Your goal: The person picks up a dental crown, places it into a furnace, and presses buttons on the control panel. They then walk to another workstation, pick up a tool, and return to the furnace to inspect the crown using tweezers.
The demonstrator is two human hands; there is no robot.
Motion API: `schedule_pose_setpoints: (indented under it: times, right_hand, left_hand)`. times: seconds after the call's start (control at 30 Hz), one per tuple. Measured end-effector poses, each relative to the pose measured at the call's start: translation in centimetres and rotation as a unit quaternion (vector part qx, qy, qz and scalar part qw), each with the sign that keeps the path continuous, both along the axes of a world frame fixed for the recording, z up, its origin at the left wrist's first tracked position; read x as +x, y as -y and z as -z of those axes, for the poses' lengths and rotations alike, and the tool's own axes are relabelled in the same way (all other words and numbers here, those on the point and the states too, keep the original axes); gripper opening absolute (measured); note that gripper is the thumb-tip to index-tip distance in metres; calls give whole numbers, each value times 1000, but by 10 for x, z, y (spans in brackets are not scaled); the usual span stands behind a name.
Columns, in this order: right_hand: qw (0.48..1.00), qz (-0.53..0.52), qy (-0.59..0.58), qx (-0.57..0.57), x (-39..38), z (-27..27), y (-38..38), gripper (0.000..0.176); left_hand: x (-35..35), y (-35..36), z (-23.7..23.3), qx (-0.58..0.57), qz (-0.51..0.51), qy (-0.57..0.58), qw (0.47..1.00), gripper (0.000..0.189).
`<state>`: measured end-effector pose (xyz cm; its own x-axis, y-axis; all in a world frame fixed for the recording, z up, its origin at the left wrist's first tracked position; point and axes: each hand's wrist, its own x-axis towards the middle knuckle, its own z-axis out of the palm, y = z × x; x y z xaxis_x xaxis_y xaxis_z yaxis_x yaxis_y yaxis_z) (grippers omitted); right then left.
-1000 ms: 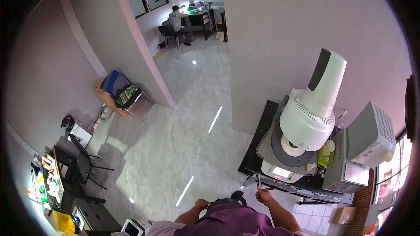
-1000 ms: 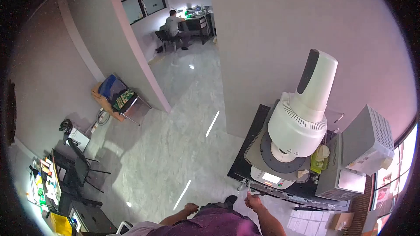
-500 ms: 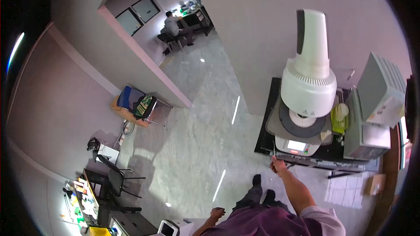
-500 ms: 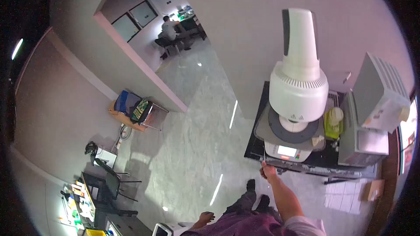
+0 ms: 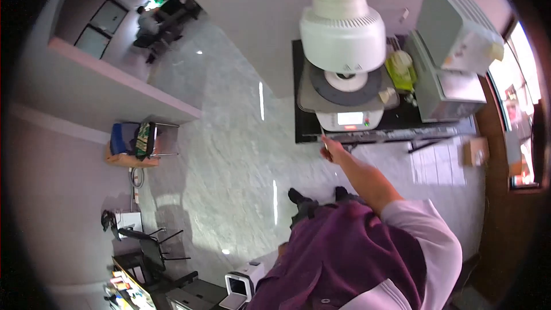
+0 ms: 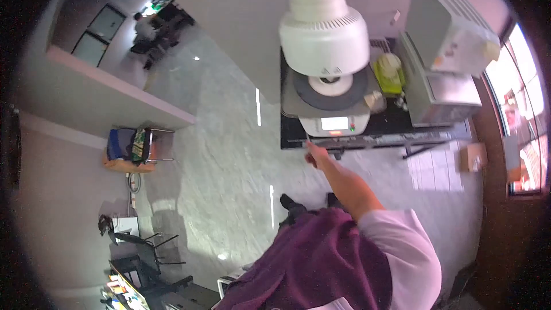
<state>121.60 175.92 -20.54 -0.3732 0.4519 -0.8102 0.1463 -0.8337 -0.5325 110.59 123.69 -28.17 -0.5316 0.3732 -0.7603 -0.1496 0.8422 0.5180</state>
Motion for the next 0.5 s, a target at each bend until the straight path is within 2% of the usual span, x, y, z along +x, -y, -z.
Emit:
schedule_pose_setpoints:
  times: [0.07, 0.13, 0.2, 0.23, 0.37, 0.43, 0.5]
  right_hand:
    - [998, 43, 42, 5, -8, -24, -5, 47]
    - [995, 45, 92, -16, -15, -33, -8, 47]
    - [992, 53, 117, -16, -16, -41, -5, 48]
    - [991, 63, 119, -7, -15, -44, -1, 49]
    - [995, 42, 84, 22, -10, -37, 2, 48]
    - [991, 54, 72, 97, -15, -21, 10, 47]
    - [979, 96, 72, 168, -21, -16, 21, 41]
  left_hand:
    - [-23, -2, 10, 10, -1, 6, 1000, 35]
    - [-48, -8, 8, 15, -14, 17, 1000, 35]
    - [-59, -30, -38, 19, -25, 18, 999, 36]
    - [-60, -53, -80, 21, -30, 19, 999, 37]
    - [-88, -63, -79, 16, -29, 48, 998, 40]
    - [-92, -69, -83, 4, -60, 78, 995, 42]
    - [-92, -71, -87, 18, -16, 62, 998, 38]
